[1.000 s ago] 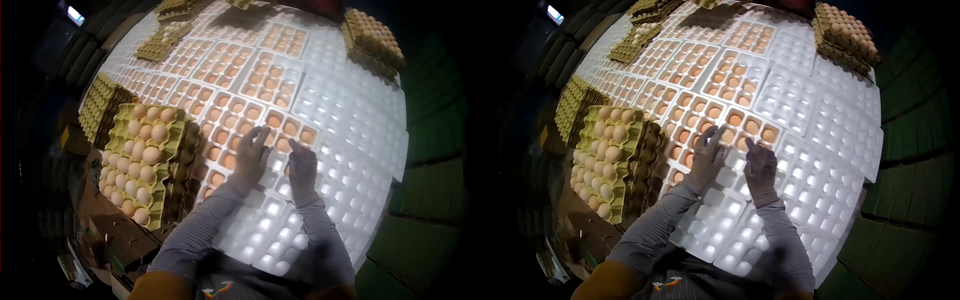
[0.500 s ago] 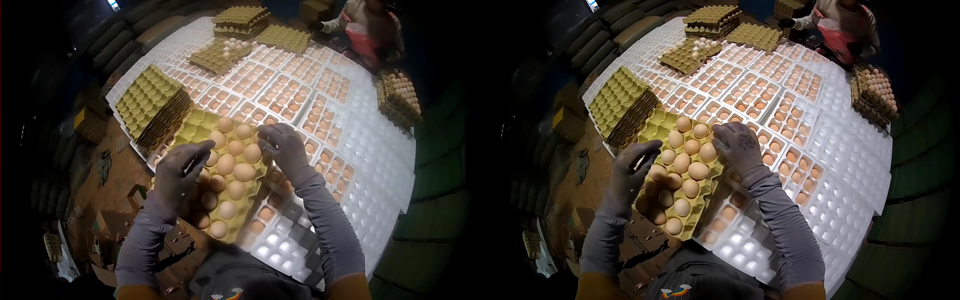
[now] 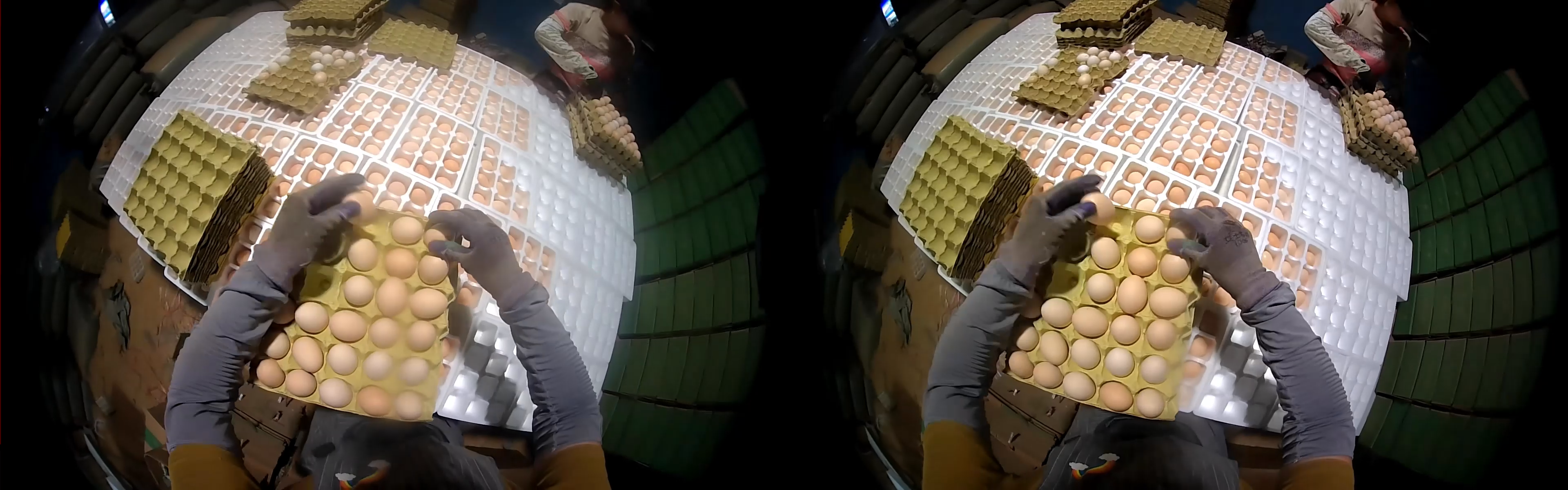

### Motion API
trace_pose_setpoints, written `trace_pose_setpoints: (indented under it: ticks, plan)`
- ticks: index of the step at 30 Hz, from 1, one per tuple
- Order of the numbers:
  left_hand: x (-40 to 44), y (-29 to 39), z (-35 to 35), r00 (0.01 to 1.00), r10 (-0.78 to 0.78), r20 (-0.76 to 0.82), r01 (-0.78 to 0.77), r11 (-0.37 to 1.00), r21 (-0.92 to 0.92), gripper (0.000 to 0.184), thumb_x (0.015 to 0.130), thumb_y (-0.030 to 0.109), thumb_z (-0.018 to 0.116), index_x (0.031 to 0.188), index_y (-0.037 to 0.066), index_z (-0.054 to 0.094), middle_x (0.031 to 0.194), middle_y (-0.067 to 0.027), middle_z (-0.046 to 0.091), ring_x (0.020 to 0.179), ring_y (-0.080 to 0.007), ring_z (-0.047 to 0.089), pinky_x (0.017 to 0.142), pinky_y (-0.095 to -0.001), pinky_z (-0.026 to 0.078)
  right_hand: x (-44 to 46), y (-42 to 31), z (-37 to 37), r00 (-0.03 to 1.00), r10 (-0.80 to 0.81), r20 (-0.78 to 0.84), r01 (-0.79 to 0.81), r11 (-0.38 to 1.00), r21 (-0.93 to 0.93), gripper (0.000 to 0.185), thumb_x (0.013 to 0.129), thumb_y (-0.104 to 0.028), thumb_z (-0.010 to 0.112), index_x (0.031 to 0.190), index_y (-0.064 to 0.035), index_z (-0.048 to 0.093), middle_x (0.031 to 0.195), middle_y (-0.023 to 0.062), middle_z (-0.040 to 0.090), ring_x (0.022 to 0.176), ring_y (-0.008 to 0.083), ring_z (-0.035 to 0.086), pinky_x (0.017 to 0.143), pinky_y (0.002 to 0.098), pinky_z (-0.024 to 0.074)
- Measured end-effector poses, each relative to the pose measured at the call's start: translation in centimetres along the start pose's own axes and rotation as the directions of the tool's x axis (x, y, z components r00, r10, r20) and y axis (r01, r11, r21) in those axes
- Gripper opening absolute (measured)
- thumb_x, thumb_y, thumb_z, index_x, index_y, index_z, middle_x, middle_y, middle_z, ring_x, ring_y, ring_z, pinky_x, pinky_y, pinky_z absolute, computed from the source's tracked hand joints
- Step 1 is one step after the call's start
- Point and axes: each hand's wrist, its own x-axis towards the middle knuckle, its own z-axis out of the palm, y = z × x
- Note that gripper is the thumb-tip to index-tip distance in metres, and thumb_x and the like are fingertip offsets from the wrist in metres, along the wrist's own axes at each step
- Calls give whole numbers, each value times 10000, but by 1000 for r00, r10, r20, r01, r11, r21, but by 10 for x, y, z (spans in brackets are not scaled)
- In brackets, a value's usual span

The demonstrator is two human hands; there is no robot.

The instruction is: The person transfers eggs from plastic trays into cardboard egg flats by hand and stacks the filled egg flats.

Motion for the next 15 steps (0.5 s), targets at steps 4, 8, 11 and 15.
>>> trace_pose_setpoints:
  ticks: [4, 8, 11, 15]
  plan:
    - [-4, 2, -30, 991, -119, 62, 133, 917, -375, 339, 1031, 310, 587, 1191, 25, 677, 1185, -99, 630, 1074, -191, 638, 906, -308, 550, 7, 9, 7, 991, 23, -131, 25, 936, 351, 365, 913, -223, 717, 1244, -81, 658, 1111, 83, 670, 1024, 188, 666, 898, 329, 534]
    - [-24, 14, 3, 965, -11, 263, -206, 589, 782, 430, 886, 259, 782, 1231, 34, 659, 1235, -140, 528, 1009, -298, 647, 857, -437, 542, 33, -8, -12, 990, 129, 52, -127, 682, 720, 303, 955, -236, 612, 1156, -22, 685, 1039, 87, 694, 952, 136, 653, 852, 284, 523]
    - [-24, -5, 10, 938, 196, 287, -344, 407, 846, 482, 873, 236, 778, 1295, 72, 612, 1176, -151, 560, 1023, -323, 641, 872, -430, 539, 45, -43, 8, 986, 53, 156, 1, 944, -330, 310, 911, -329, 677, 1061, -58, 702, 1024, 133, 701, 904, 259, 695, 817, 389, 540]
    - [-30, 12, 1, 972, 25, 234, -104, 937, 334, 374, 880, 182, 730, 1217, 67, 616, 1163, -150, 582, 1033, -339, 642, 881, -416, 535, 48, -46, 8, 979, 64, 196, 39, 876, -480, 268, 895, -354, 703, 955, -95, 725, 952, 110, 700, 856, 287, 691, 771, 407, 538]
